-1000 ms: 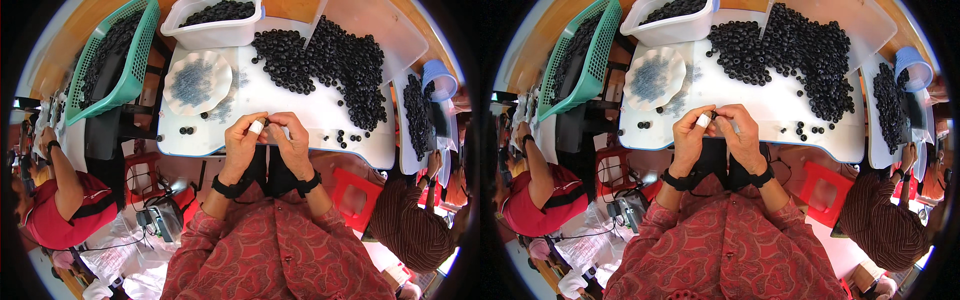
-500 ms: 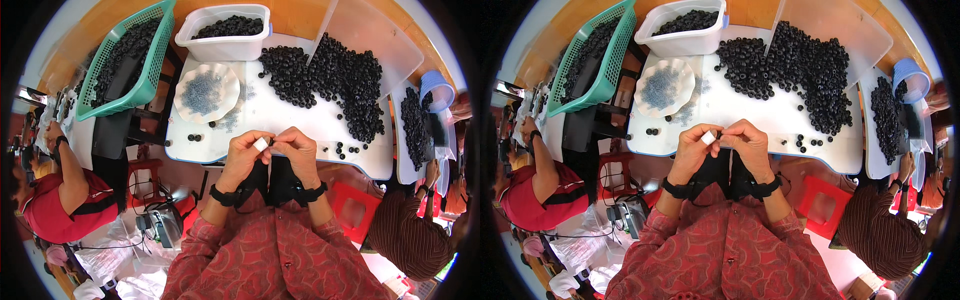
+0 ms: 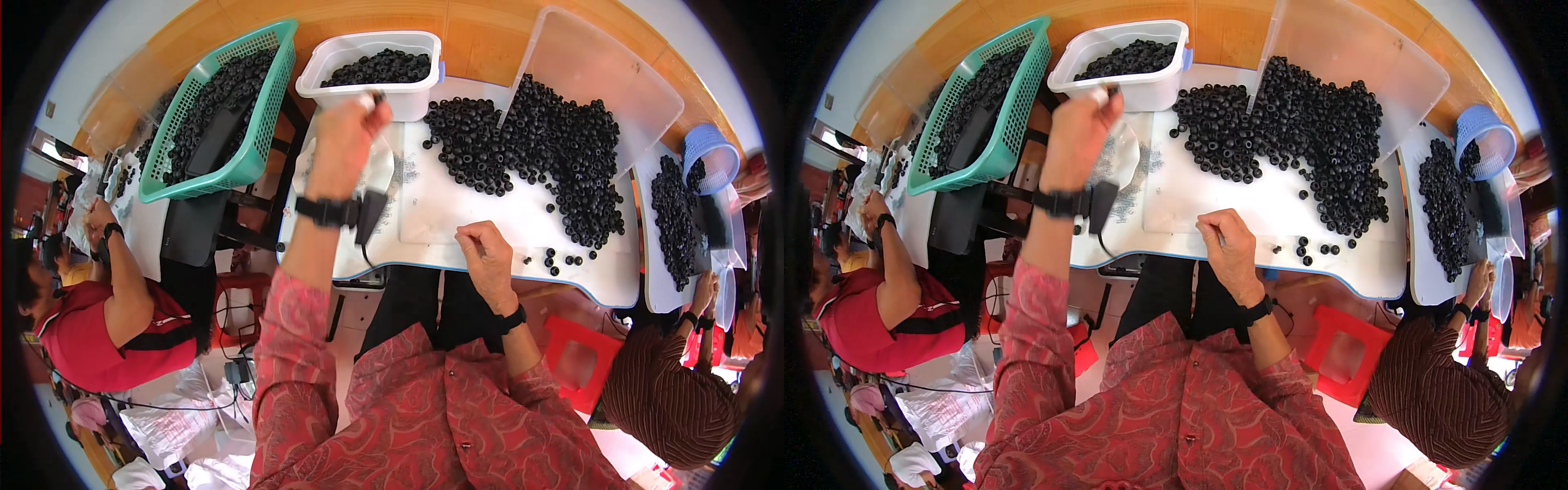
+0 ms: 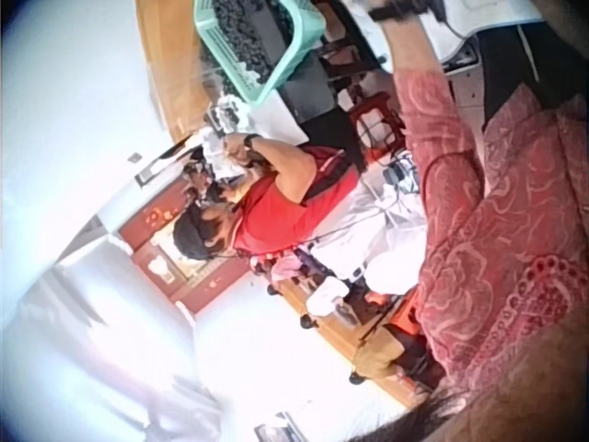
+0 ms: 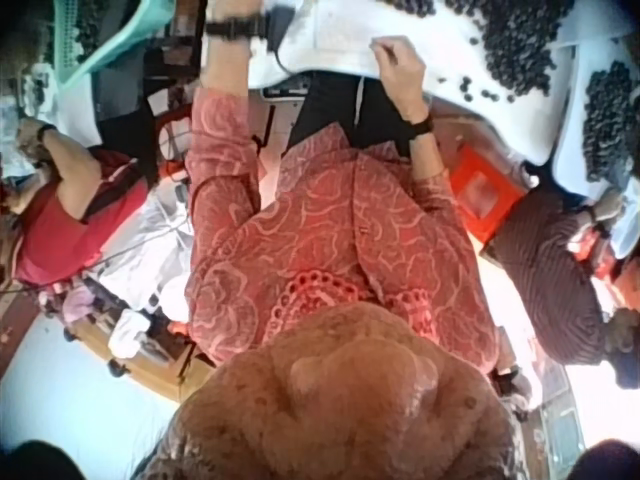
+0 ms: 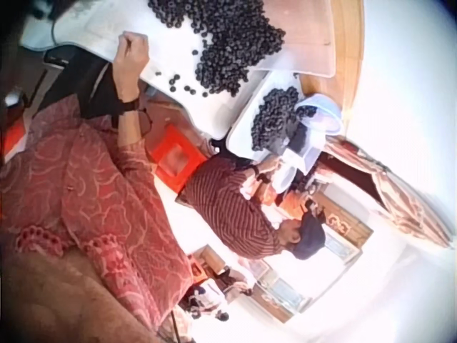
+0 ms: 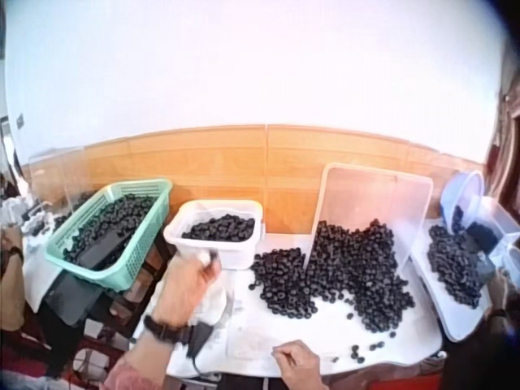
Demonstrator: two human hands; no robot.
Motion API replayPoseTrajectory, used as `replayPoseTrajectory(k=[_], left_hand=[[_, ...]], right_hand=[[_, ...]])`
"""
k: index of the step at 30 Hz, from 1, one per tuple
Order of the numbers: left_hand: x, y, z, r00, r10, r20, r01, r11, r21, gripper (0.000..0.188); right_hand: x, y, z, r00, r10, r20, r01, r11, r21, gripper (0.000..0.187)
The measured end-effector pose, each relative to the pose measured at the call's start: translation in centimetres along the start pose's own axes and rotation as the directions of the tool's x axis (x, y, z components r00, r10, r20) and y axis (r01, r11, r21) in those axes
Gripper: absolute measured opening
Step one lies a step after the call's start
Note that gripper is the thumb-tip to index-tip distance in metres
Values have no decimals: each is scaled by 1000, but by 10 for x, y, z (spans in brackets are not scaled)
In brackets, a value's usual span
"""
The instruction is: The person picks up a black plastic part and a small white component, inserts the component into the part, and places the assembled unit on the table.
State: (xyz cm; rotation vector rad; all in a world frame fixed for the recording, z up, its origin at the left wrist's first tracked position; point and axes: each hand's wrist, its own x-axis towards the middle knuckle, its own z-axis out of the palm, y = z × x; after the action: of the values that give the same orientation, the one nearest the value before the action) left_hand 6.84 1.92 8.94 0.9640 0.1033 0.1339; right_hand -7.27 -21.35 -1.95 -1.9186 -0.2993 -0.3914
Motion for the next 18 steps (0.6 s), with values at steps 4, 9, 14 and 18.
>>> replayPoseTrajectory(k=[4,9,14,18], left_hand=[[59,22,5,989,100,-112,-102,995,-12,18],[40,-3,4,992,107,-64,-102,992,68,16],[-37,-40,9,991,-102,84,62,921,385,18],[-73,-60,10,997,-51,58,5,792,611,20]], right_hand=[[0,1,3,1000,2,2,-2,998,56,7],[0,4,3,1000,16,-15,-15,997,75,7],[1,2,3,999,7,-43,-5,998,58,7],[0,2,0,998,20,-57,-18,999,38,7]])
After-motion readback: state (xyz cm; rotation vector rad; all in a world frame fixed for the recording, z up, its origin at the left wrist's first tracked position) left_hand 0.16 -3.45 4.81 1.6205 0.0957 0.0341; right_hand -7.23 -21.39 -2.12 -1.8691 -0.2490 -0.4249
